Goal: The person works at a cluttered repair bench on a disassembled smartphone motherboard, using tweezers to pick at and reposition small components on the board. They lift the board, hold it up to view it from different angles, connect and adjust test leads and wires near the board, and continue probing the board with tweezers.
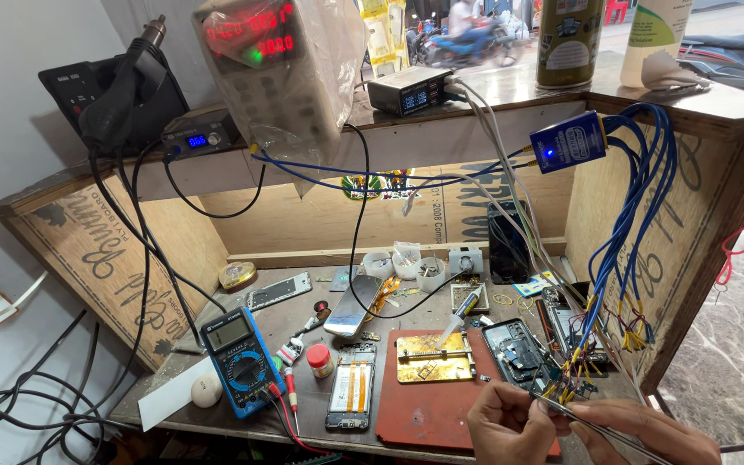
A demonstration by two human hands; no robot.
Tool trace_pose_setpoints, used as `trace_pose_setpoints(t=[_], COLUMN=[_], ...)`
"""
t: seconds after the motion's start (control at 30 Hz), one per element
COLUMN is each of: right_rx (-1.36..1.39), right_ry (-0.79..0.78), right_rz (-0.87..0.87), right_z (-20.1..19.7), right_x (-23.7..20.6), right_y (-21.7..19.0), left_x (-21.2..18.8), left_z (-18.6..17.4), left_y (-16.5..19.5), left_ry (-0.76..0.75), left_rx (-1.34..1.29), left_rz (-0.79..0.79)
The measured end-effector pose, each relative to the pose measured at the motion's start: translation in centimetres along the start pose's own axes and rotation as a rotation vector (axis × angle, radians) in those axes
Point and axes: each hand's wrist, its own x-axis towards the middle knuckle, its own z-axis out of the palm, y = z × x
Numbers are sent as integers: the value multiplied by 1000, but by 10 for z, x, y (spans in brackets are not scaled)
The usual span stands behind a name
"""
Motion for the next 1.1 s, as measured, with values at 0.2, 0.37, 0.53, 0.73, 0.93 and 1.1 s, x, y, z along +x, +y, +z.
trace_pose_setpoints(t=[0.2,0.37,0.53,0.73,0.93,1.1], right_rx=[15,10,24,16,15,8], right_ry=[14,21,-11,-19,-11,-19], right_rz=[-166,-157,-109,-112,-127,-113], right_z=[3,3,0,0,1,1], right_x=[-3,-5,-7,-7,-7,-8], right_y=[-1,4,7,8,8,9], left_x=[-1,-2,-3,-4,-4,-3], left_z=[0,2,4,5,3,3], left_y=[3,6,10,13,13,11], left_ry=[-3,-5,-4,5,-5,0], left_rx=[1,1,10,16,33,30], left_rz=[5,2,-15,-30,-19,-25])
